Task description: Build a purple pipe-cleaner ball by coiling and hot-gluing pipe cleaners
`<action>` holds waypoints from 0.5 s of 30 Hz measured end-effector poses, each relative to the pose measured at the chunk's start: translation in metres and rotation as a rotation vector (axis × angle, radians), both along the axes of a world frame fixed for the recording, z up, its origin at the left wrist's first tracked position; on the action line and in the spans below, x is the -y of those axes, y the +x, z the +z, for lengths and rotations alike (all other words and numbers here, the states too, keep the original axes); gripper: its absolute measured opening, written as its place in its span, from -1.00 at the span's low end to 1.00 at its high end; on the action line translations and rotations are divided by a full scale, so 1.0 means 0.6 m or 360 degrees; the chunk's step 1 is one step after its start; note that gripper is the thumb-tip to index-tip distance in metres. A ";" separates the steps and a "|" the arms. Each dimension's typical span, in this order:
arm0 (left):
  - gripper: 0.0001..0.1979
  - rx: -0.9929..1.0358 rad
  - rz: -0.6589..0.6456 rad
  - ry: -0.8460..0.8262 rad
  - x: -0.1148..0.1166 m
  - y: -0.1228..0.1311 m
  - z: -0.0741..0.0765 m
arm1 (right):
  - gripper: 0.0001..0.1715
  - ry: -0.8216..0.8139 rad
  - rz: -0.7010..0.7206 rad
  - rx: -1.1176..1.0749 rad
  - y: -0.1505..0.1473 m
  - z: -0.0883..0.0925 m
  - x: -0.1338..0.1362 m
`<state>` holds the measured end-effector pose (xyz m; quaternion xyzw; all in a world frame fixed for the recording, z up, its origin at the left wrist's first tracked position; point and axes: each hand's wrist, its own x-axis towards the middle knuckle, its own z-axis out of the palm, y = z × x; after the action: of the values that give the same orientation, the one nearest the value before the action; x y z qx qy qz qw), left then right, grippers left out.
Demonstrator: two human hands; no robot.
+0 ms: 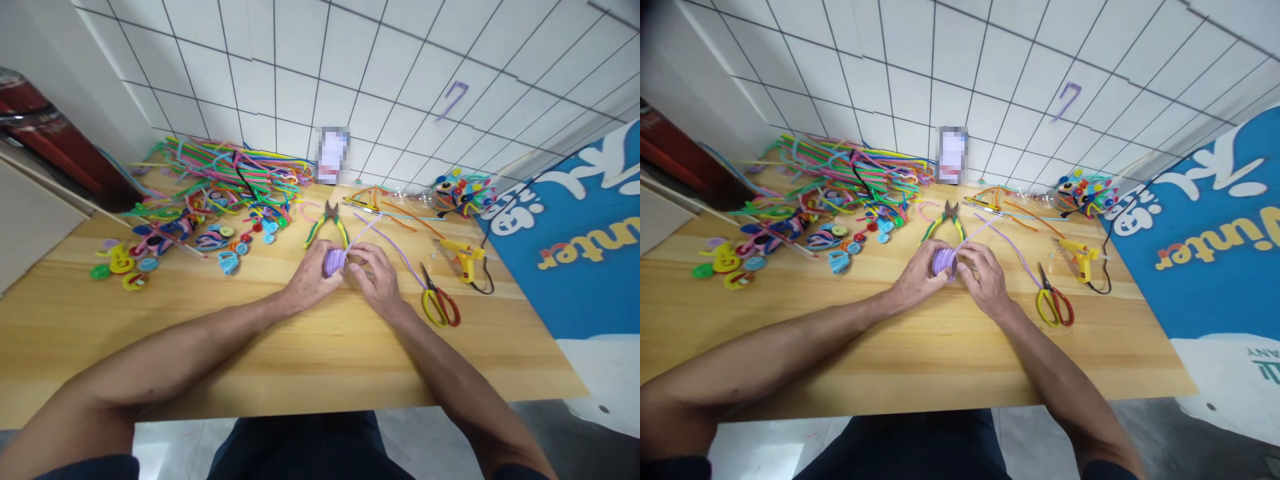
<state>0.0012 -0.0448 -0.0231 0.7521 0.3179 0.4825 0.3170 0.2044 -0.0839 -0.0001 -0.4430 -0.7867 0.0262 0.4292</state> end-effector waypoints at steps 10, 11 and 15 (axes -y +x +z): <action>-0.64 0.0003 -0.0023 0.0083 -0.006 -0.003 -0.012 | -0.60 -0.0124 0.0126 0.0100 0.002 -0.007 0.002; -0.64 0.0008 -0.0021 0.0080 -0.006 -0.003 -0.013 | -0.59 -0.0136 0.0136 0.0093 0.003 -0.008 0.002; -0.64 0.0006 -0.0031 0.0055 -0.007 -0.006 -0.010 | -0.58 -0.0198 0.0150 0.0045 0.007 -0.013 0.001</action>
<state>-0.0022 -0.0408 -0.0291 0.7595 0.3017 0.4863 0.3092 0.2086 -0.0844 -0.0080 -0.4314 -0.8096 0.0888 0.3879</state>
